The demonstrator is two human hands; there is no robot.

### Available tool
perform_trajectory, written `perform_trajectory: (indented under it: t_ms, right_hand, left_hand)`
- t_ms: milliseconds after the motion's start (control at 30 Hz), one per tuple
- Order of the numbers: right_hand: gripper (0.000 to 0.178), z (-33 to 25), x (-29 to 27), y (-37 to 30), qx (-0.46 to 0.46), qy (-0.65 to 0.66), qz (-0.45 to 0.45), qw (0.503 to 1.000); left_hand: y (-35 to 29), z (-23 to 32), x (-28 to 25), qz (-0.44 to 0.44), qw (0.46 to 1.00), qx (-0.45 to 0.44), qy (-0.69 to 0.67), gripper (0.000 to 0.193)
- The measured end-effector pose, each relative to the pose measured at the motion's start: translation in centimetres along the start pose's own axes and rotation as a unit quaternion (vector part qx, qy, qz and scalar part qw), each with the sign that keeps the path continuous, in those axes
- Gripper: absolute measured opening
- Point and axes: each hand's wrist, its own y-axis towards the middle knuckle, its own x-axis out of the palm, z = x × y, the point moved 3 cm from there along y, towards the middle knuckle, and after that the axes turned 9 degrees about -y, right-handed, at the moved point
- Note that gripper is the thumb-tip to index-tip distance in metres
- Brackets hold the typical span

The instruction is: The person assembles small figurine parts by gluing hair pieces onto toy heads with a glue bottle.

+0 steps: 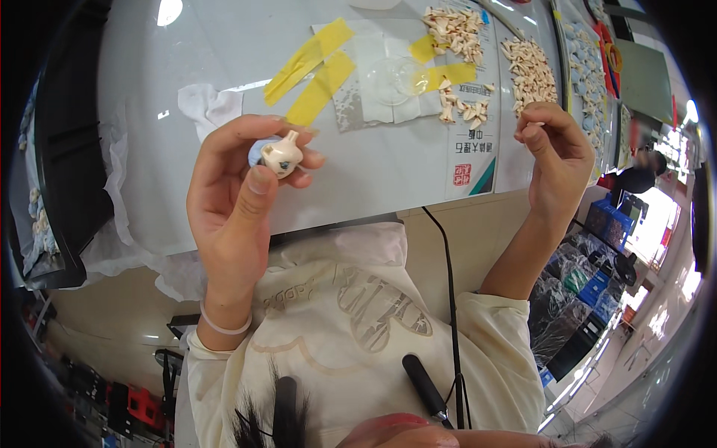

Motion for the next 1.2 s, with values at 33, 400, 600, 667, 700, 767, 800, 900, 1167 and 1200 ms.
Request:
perform_trajectory:
  t_ms: [33,400,600,667,700,767,800,900,1167,1200]
  right_hand:
    - [0.012,0.0,0.2,0.0,-0.009,-0.012,-0.019,1.000]
    - [0.015,-1.4,3.6,1.0,-0.048,0.016,-0.106,0.993]
    - [0.018,-1.8,4.9,1.2,-0.023,0.061,-0.128,0.990]
    - [0.018,-1.8,5.0,1.6,-0.086,0.032,-0.115,0.989]
    - [0.018,-1.7,5.0,1.7,-0.085,0.031,-0.116,0.989]
    - [0.017,-1.6,4.8,2.0,-0.100,0.000,-0.092,0.991]
    - [0.017,-1.7,4.9,1.9,-0.099,-0.001,-0.093,0.991]
    - [0.016,-2.3,5.1,1.9,-0.072,0.000,-0.080,0.994]
    - [0.017,-1.5,5.5,1.8,-0.104,0.083,-0.121,0.984]
    - [0.017,-1.3,5.6,1.7,-0.103,0.080,-0.121,0.984]
  left_hand:
    - [0.1,0.1,0.1,0.003,1.000,0.000,0.000,0.036]
    - [0.2,-0.1,-0.1,-0.063,0.998,0.008,-0.011,0.040]
    - [0.4,-0.3,-0.5,-0.056,0.997,0.012,0.055,0.048]
    - [0.2,-0.3,0.3,-0.032,0.999,-0.012,0.024,0.047]
    - [0.2,-0.3,0.5,-0.008,0.999,-0.035,-0.006,0.047]
    - [0.2,-0.4,0.5,-0.019,0.999,-0.045,-0.018,0.046]
    - [0.2,-0.5,0.6,-0.031,0.998,-0.053,-0.028,0.045]
    - [0.4,-0.5,-0.1,-0.112,0.992,-0.020,-0.048,0.035]
    - [0.4,-0.3,0.1,-0.117,0.989,-0.057,-0.064,0.032]
    - [0.4,-0.4,0.2,-0.117,0.989,-0.070,-0.065,0.032]
